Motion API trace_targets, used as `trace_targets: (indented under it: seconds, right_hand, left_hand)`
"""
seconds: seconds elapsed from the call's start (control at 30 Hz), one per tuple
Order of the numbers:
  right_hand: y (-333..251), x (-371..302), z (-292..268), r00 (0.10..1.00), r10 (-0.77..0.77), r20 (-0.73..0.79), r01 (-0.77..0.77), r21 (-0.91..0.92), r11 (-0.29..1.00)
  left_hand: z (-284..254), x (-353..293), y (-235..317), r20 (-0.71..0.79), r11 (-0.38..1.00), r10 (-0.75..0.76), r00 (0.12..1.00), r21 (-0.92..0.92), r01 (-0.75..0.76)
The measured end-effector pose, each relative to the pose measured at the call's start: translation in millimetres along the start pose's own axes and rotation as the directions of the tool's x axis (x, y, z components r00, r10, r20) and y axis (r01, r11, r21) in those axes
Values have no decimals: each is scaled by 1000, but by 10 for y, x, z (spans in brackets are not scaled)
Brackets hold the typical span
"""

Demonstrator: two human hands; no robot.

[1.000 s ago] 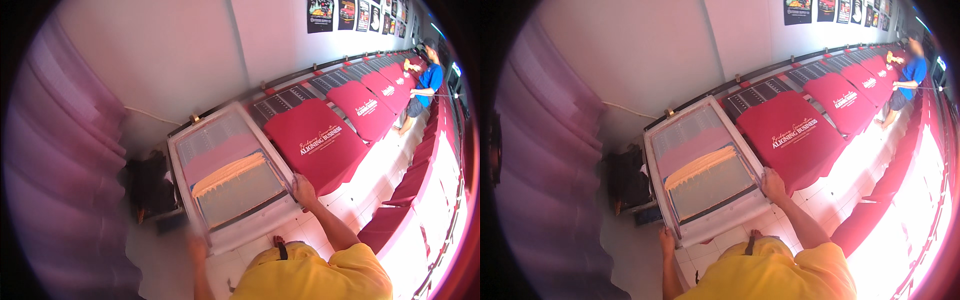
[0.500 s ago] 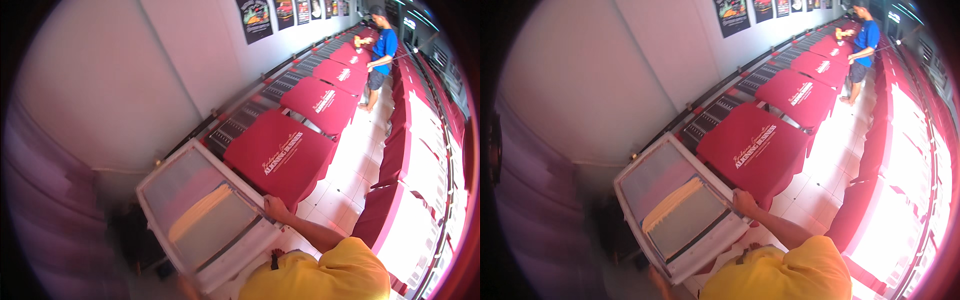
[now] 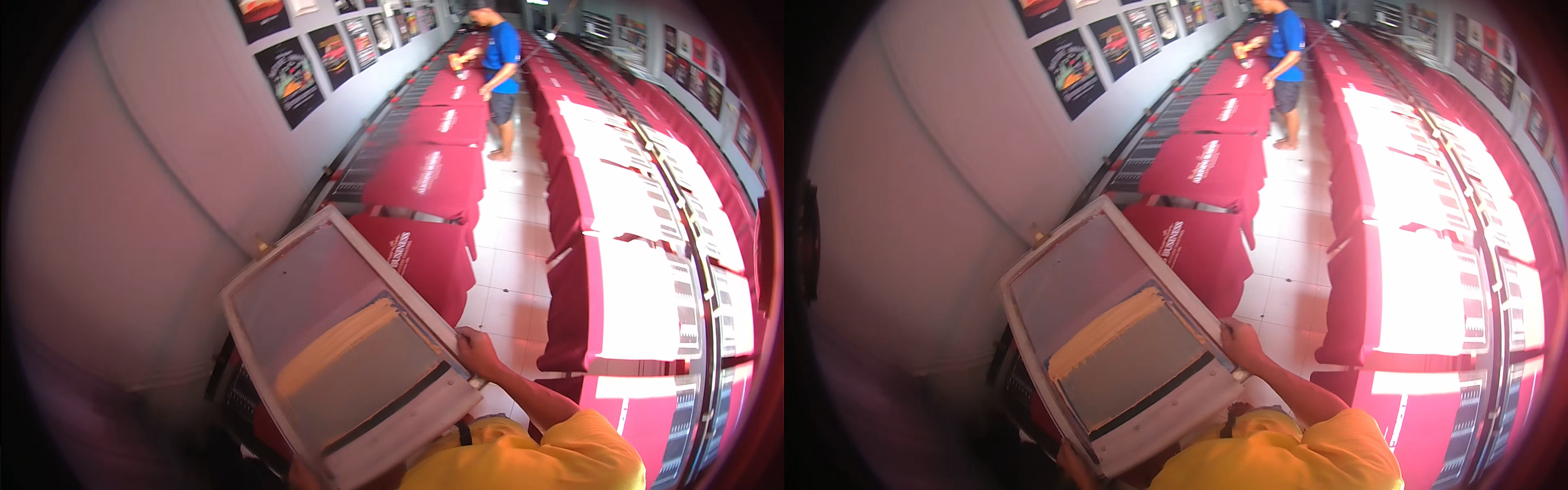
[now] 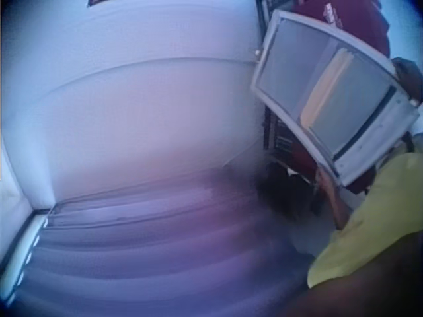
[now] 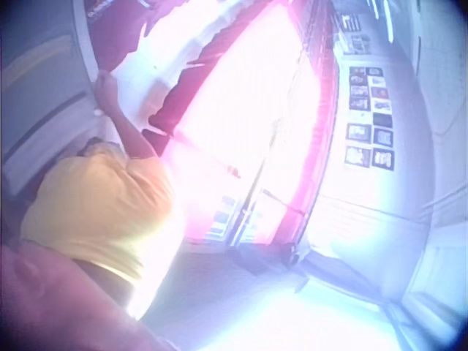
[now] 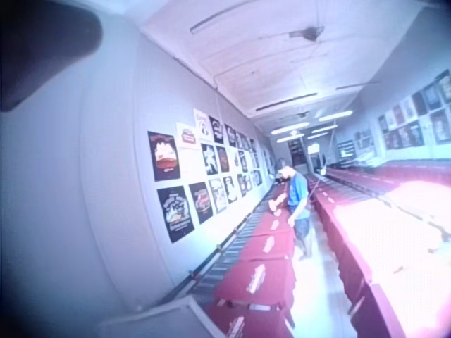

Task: The person performs screen printing by lowering a frame onto a shirt, applying ink using a squeegee, and then lifting the frame before moving to the next shirt in the line.

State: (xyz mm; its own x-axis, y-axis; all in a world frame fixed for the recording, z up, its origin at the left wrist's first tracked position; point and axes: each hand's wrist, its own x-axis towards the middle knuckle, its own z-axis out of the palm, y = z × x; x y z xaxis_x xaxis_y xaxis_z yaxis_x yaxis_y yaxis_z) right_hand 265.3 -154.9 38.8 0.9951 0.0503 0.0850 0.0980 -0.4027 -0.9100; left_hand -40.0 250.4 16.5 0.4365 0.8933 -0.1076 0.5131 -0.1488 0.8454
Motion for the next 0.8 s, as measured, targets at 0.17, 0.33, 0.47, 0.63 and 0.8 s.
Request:
trace_targets:
  seconds: [0.17, 0.33, 0.47, 0.63, 0.8]
  right_hand:
    - [126, -571, -584, 949, 147, -280, -145, 29, 989]
    - [380, -1321, -1103, 780, 295, -552, -304, 77, 950]
    - [317, -1815, -1521, 588, 365, -722, -386, 146, 911]
    - [337, -2342, -1852, 356, 335, -872, -467, 145, 872]
    - [758, -3050, -1868, 60, 354, -933, -530, 271, 803]
  left_hand:
    - [726, 193, 691, -49, 966, 211, 976, -142, -216]
    - [1328, 170, 1672, 512, 953, 279, 812, -45, -299]
    - [2164, 81, 1843, 687, 878, 431, 585, -170, -447]
    - [2830, -633, 2494, 847, 870, 412, 334, -258, -420]
    - [3288, -1548, 2986, 886, 709, 450, 108, -282, -646]
